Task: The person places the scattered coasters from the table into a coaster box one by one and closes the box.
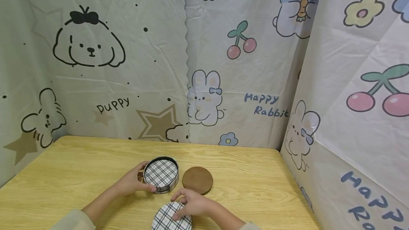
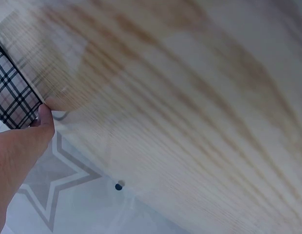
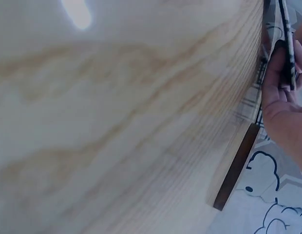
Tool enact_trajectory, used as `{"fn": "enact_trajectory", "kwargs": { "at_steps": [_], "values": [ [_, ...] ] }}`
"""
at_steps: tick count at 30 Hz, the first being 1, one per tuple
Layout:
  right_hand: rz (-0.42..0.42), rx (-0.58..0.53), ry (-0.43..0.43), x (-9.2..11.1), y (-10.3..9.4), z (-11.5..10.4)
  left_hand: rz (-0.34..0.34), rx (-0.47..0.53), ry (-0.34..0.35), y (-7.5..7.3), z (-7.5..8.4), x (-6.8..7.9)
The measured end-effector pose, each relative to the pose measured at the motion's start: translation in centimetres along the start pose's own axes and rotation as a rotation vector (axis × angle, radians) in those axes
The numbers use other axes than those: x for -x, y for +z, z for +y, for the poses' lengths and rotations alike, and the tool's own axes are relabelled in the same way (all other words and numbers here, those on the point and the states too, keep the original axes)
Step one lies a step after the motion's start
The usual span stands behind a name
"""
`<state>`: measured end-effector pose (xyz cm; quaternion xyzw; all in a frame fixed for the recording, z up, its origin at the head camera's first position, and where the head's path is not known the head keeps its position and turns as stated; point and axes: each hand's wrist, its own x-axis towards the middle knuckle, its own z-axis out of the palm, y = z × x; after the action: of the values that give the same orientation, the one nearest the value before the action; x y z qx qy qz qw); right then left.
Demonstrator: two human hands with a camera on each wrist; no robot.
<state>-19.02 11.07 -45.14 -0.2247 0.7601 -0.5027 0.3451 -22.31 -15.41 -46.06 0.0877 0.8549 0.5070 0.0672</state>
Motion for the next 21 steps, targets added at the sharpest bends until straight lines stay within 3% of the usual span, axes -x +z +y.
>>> {"fn": "enact_trajectory", "kwargs": {
  "at_steps": [10, 21],
  "values": [
    [-0.033, -0.058, -0.032, 1.0, -1.5, 0.5, -0.016, 0.009, 0.010, 0.0, -0.1, 0.0],
    [-0.006, -0.241, -0.103, 1.8, -3.2, 0.0, -0.017, 0.001, 0.013, 0.0, -0.2, 0.0]
  ]
}}
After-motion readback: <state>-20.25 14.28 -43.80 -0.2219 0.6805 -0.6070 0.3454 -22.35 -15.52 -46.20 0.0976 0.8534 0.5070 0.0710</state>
